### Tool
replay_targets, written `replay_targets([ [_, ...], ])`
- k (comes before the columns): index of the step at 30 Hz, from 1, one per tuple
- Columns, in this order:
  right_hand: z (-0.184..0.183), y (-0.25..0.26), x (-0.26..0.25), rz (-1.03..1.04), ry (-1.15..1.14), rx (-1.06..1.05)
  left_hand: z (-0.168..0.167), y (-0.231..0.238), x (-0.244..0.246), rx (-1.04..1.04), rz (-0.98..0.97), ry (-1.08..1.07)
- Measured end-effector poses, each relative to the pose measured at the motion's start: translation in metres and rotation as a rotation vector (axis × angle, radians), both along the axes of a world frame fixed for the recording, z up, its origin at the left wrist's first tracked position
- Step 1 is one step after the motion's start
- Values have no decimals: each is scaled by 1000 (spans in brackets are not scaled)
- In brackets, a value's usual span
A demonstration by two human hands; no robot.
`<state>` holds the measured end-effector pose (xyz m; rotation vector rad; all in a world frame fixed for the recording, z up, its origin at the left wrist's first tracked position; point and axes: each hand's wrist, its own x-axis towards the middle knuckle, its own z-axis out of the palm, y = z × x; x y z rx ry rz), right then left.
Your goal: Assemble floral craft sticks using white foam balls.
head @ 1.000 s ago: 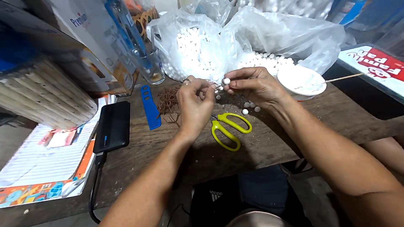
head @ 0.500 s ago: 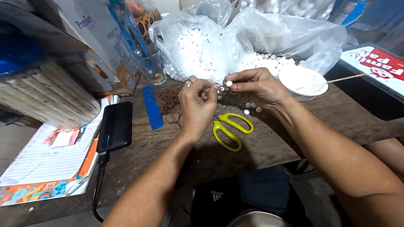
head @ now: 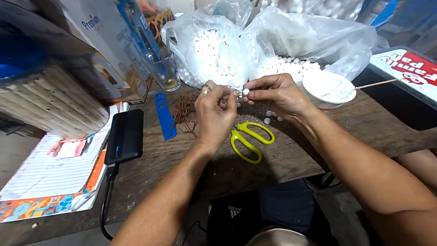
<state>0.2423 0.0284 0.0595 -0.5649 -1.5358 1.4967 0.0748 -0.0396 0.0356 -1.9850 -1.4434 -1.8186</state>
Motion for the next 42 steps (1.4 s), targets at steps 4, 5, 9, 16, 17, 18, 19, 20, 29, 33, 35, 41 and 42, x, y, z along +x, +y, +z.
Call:
replay_targets([
  [4, -1, 0, -1, -11, 6, 18, 2, -4, 0, -7, 6, 54],
  [5, -1, 0, -1, -13, 9, 17, 3, -5, -1, -8, 8, 67],
  [9, -1, -1, -1, -15, 7, 22, 0, -1, 2, 24, 27, 50],
  [16, -1, -1, -2, -13, 4, 24, -2, 1, 2, 48, 43, 62],
  [17, -1, -2, -2, -16, -1, 29, -2, 1, 2, 50, 45, 64],
  [18, -2, -2, -3, -18, -5, 35, -2, 1, 2, 51, 48, 70],
  [19, -2, -2, -3, -21, -7, 42, -2, 0, 2, 44, 49, 83],
  [20, -3, -2, -3, -24, -11, 49, -2, -2, 1, 29, 50, 102],
  [29, -4, -6, -7, -77, -7, 84, -2, -3, 2, 10, 43, 94],
  [33, -4, -7, -9, -79, -6, 79, -2, -3, 2, 13, 39, 82],
  [35, -3, -8, -9, -85, -25, 97, -2, -2, 2, 16, 37, 67],
  [41, -3, -11, -9, -106, -71, 234, -2, -2, 1, -11, 29, 27],
  [42, -4, -11, -10, -114, -73, 239, -2, -2, 2, -6, 28, 23],
])
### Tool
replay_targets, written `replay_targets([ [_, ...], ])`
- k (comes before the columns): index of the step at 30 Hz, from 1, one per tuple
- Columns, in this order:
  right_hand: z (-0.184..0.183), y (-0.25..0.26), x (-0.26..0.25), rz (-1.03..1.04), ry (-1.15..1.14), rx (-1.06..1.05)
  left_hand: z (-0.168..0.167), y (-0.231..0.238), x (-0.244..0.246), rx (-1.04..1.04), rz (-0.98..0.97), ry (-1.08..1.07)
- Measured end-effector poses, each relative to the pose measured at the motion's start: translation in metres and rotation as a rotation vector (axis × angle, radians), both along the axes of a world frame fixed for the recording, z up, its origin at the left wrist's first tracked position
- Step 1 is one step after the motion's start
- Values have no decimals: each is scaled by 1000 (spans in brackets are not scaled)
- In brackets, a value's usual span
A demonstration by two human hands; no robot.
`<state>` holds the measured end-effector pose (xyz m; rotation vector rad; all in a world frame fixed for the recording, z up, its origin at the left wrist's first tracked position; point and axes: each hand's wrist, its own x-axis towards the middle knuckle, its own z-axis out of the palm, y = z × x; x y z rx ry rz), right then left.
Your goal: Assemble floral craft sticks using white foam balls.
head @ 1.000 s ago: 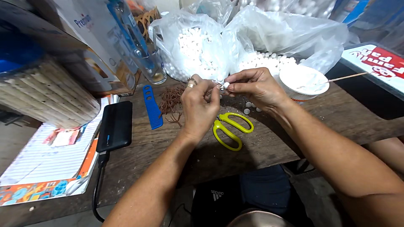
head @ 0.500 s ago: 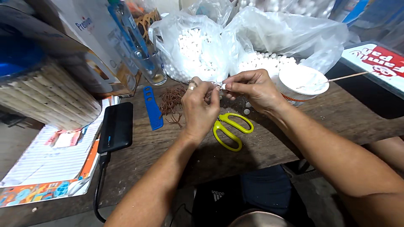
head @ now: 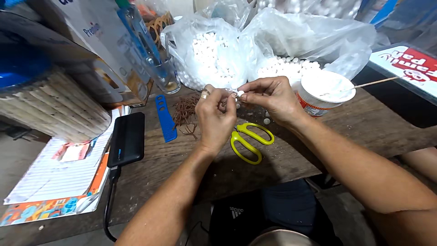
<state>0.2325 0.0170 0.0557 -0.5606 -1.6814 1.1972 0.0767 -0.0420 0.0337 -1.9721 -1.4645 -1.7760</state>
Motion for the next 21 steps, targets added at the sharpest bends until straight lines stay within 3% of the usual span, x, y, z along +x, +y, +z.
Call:
replay_targets([
  [21, -5, 0, -4, 11, 63, -13, -5, 4, 6, 53, -29, -61],
])
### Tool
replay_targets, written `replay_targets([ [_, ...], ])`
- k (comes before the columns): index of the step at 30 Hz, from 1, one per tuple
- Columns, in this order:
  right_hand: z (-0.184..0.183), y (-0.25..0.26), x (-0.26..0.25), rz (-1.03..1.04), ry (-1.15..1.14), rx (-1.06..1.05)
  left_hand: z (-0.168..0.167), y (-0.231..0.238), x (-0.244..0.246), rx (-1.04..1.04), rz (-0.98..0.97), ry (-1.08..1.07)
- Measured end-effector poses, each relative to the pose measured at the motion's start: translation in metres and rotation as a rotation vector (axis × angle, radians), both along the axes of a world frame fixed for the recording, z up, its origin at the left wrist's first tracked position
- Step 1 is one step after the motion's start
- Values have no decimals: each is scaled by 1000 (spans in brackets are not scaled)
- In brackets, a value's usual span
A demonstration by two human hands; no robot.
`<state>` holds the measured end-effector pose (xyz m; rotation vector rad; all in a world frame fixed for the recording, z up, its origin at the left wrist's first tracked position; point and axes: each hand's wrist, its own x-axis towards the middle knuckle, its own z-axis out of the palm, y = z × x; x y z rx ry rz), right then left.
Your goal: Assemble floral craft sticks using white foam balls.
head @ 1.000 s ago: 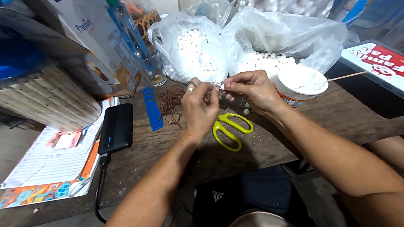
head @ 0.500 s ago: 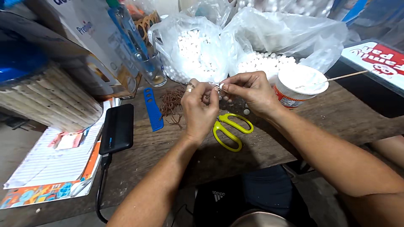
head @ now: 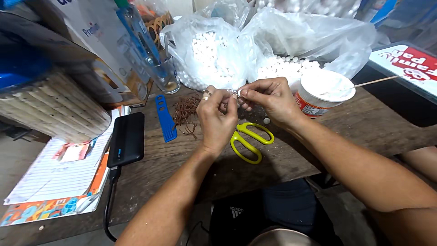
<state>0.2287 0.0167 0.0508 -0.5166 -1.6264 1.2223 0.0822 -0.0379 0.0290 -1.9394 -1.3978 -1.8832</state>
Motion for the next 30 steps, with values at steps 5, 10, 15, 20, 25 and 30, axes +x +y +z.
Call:
replay_targets([
  [5, 0, 0, -1, -2, 9, -4, 1, -3, -1, -41, -12, 6],
  [10, -1, -1, -1, -1, 28, -8, 0, 0, 1, -5, -6, -11],
  [15, 5, 0, 2, -34, -40, 12, 5, -5, -2, -164, -138, -145],
  [20, 17, -21, 42, -218, -122, 251, 21, -7, -6, -540, -483, -795],
  [25, -21, -39, 64, -224, -168, 142, 24, -7, -5, -660, -588, -993],
  [30, -10, -43, 49, -177, -186, 108, 23, -6, 4, -682, -579, -1054],
])
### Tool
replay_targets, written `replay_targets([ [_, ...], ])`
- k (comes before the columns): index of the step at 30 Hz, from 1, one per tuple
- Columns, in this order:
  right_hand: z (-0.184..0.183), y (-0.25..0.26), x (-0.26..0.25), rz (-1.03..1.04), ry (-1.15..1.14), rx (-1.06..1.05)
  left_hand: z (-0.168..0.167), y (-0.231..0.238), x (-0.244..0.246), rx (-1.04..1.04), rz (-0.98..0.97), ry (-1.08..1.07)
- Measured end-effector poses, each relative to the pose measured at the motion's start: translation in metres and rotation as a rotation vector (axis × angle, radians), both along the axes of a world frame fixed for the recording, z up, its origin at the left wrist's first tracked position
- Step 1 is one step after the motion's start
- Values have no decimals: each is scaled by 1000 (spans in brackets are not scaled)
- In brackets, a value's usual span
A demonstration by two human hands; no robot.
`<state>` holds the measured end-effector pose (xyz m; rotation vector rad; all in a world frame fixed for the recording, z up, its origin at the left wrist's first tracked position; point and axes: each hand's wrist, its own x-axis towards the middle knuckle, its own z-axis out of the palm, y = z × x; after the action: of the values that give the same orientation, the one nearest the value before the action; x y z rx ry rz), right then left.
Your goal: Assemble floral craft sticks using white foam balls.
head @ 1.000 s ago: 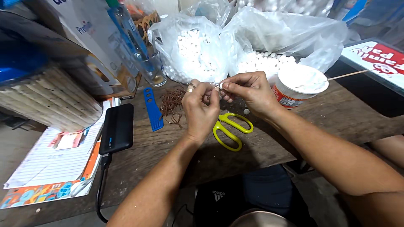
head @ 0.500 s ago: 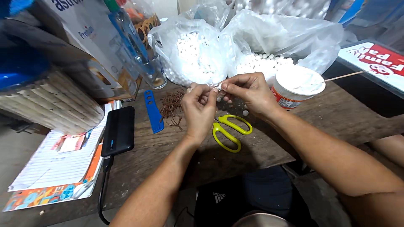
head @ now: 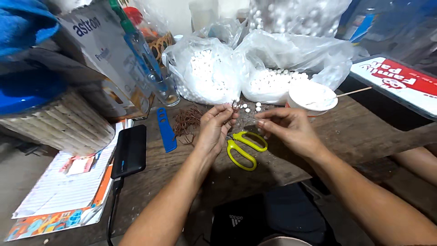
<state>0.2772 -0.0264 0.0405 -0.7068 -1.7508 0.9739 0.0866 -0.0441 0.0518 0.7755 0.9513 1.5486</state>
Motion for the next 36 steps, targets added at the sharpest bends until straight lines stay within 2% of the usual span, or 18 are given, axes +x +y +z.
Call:
replay_targets([
  [4, 11, 9, -21, 1, 2, -17, 2, -4, 9, 6, 7, -49],
  [8, 9, 12, -27, -28, 48, 20, 2, -5, 9, 52, 14, -11],
  [12, 6, 11, -28, -89, 78, 119, -1, -7, 10, 107, -13, 78],
  [16, 1, 13, -29, -146, 32, 295, -11, -4, 7, 281, -27, 216],
  [20, -2, 14, -32, -190, -13, 456, -12, -4, 11, 256, 48, 308],
  [25, -4, 4, -13, -215, -119, 582, -6, -9, 12, 202, 36, 358],
  [27, -9, -6, 15, -225, -99, 504, -5, -10, 11, 174, 13, 336],
  [32, -27, 2, 101, -474, 66, 17, -6, -9, 10, 173, 1, 318],
  [34, -23, 12, 115, -576, 118, -74, -6, -8, 10, 176, -7, 314],
  [36, -16, 19, 120, -594, 145, -82, -6, -8, 12, 170, -2, 306],
])
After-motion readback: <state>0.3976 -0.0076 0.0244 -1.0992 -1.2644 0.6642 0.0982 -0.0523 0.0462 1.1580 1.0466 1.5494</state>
